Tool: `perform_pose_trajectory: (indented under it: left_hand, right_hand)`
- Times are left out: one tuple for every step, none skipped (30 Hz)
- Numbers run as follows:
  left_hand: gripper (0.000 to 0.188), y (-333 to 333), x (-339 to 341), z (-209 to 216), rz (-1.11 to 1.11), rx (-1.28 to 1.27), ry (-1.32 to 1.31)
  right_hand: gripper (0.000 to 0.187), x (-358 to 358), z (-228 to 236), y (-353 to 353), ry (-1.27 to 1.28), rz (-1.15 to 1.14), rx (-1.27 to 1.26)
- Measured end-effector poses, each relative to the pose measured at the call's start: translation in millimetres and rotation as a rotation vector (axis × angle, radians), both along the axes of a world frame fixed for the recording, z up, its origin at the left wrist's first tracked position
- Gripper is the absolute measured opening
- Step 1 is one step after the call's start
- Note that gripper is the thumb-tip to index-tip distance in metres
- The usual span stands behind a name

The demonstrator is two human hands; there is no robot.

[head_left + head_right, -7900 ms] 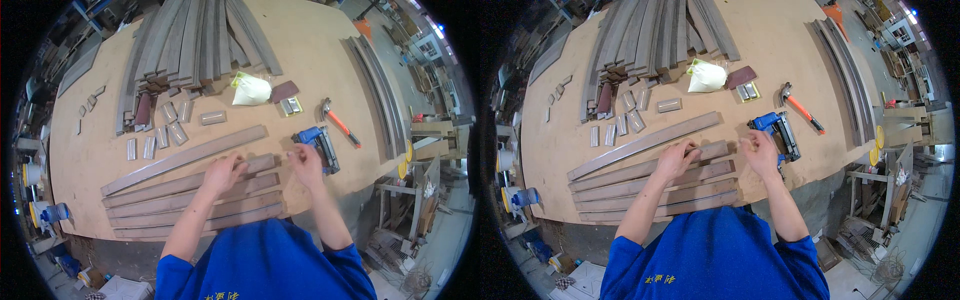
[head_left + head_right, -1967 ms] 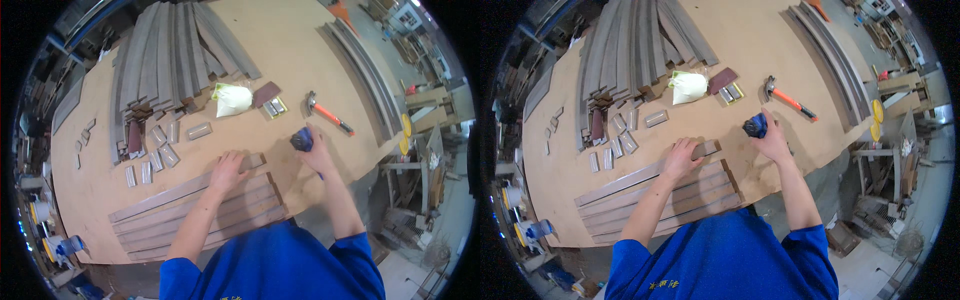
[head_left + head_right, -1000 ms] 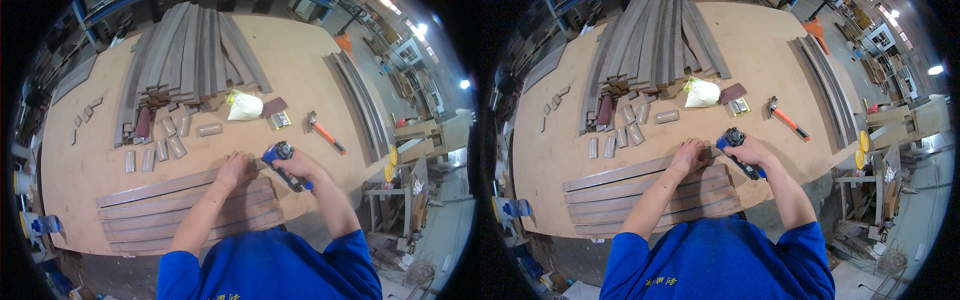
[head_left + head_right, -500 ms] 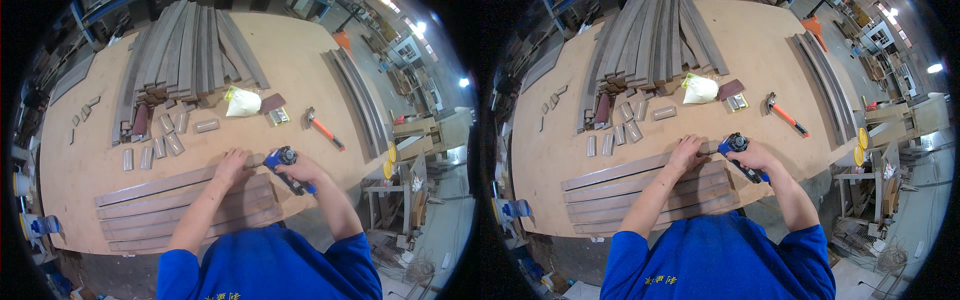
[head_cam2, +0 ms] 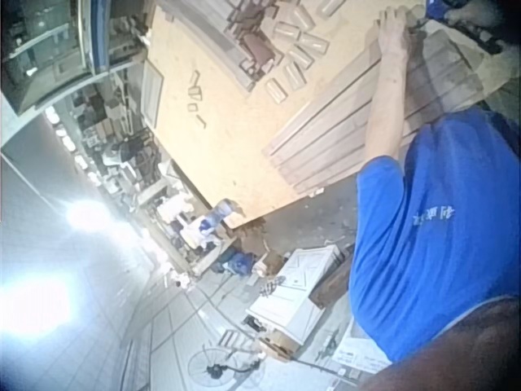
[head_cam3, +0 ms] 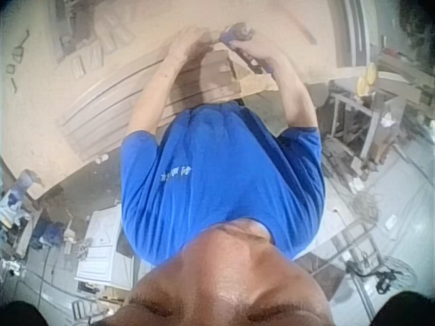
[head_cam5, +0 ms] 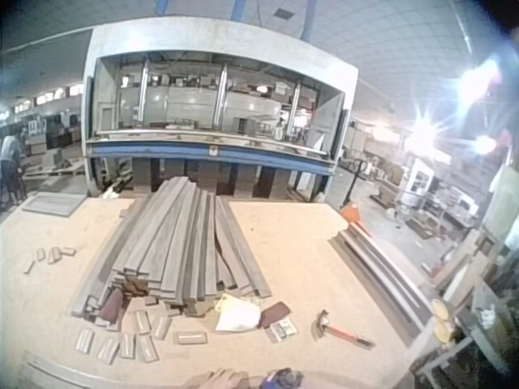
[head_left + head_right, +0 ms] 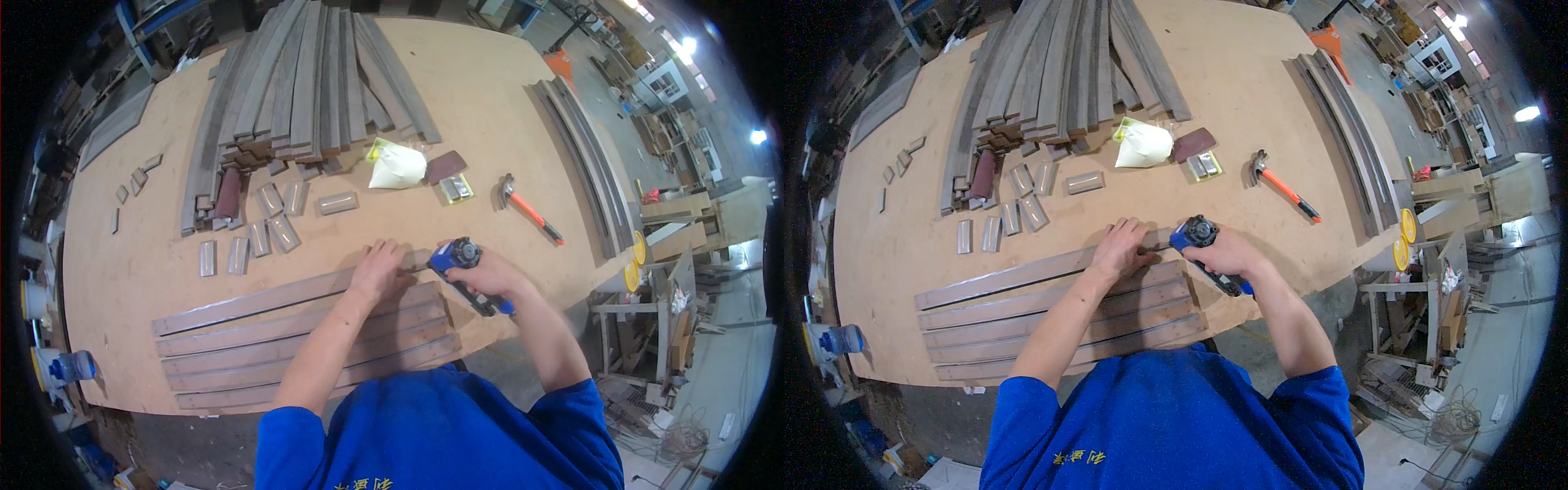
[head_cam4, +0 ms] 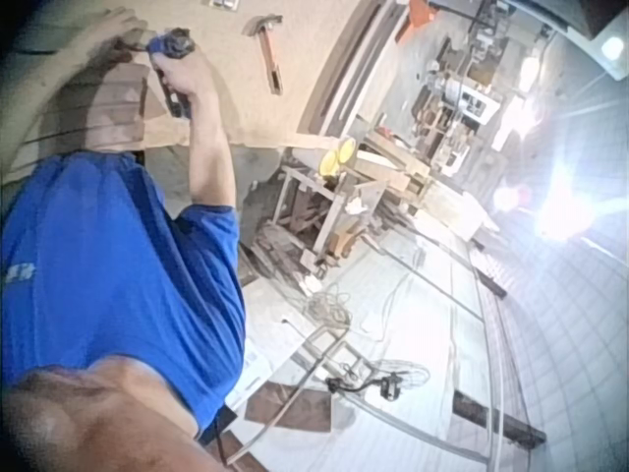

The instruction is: Using a pneumatic nail gun and adhesive to assemble thin wooden strips onto larger wooden components in a factory setting.

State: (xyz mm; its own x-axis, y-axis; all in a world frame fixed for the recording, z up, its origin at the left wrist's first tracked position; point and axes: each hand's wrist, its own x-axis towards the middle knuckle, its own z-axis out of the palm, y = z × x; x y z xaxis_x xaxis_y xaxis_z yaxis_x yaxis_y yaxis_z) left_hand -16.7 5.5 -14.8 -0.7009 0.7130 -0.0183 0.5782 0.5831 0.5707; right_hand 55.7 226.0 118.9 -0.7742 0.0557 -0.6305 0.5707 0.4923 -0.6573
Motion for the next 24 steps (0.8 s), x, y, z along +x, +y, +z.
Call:
perform_pose_trajectory:
  left_hand:
    - [0.051,0,0,0,0.002,0.01,-0.011]
    - [0.051,0,0,1,0.003,0.019,-0.022]
    - [0.051,0,0,1,0.001,0.021,-0.019]
    - [0.052,0,0,0,0.005,0.02,-0.009]
    - [0.052,1,0,0,0.008,0.019,0.001]
    - [0.052,1,0,-1,0.009,0.02,0.003]
    - [0.052,1,1,-1,0.009,0.019,0.006]
    - [0.052,1,1,-2,0.009,0.019,0.009]
    - [0.052,2,0,-2,0.007,0.021,0.011]
    - [0.052,2,0,-1,0.002,0.014,0.013]
    - [0.052,2,0,-1,-0.002,0.008,0.016]
    - [0.052,2,0,-1,-0.007,0.01,0.019]
    - [0.052,3,-1,0,-0.005,0.018,0.016]
    - [0.052,4,-1,0,-0.003,0.026,0.014]
    - [0.052,3,-1,-1,-0.007,0.025,0.018]
    - [0.052,2,-1,-2,-0.001,-0.017,0.02]
    - [0.052,1,0,-3,0.004,-0.06,0.022]
    - [0.052,0,1,-5,0.005,-0.064,0.028]
    - [0.053,-3,4,-7,0.016,-0.054,0.053]
    - [0.055,-6,6,-10,0.026,-0.044,0.079]
    - [0.055,-6,8,-8,0.011,-0.047,0.082]
    - [0.055,-7,9,-4,0.038,0.006,0.05]
    - [0.056,-8,8,0,0.065,0.058,0.02]
    - [0.056,-9,6,2,0.047,0.051,0.024]
  right_hand:
    - [0.057,0,0,-2,0.0,-0.001,0.002]
    - [0.058,0,1,-4,-0.009,-0.006,0.028]
    - [0.058,0,2,-5,-0.016,-0.012,0.054]
    - [0.058,0,3,-5,-0.013,-0.014,0.056]
    - [0.058,0,4,-5,-0.019,-0.021,0.049]
    - [0.058,0,4,-5,-0.027,-0.026,0.04]
    - [0.058,0,4,-5,-0.025,-0.026,0.04]
    - [0.058,0,5,-5,-0.028,-0.02,0.04]
    - [0.058,0,5,-4,-0.03,-0.016,0.041]
    - [0.058,0,7,-5,-0.028,-0.018,0.042]
    - [0.059,-2,8,-6,-0.038,-0.004,0.058]
    - [0.06,-2,10,-7,-0.048,0.007,0.074]
    - [0.06,-3,8,-6,-0.045,0.002,0.076]
    - [0.061,-5,2,-5,-0.058,-0.018,0.049]
    - [0.062,-7,-1,-6,-0.07,-0.037,0.019]
    - [0.062,-4,0,-5,-0.066,-0.041,0.017]
    - [0.065,0,4,-3,-0.016,-0.083,0.014]
    - [0.067,2,6,0,0.035,-0.122,0.009]
    - [0.067,1,5,4,0.04,-0.122,0.003]
    - [0.07,0,0,10,0.049,-0.147,0.09]
    - [0.074,3,-7,17,0.056,-0.186,0.18]
    - [0.074,9,-23,26,0.058,-0.207,0.178]
    - [0.076,15,-48,36,0.265,-0.199,0.384]
    - [0.079,20,-68,41,0.467,-0.187,0.591]
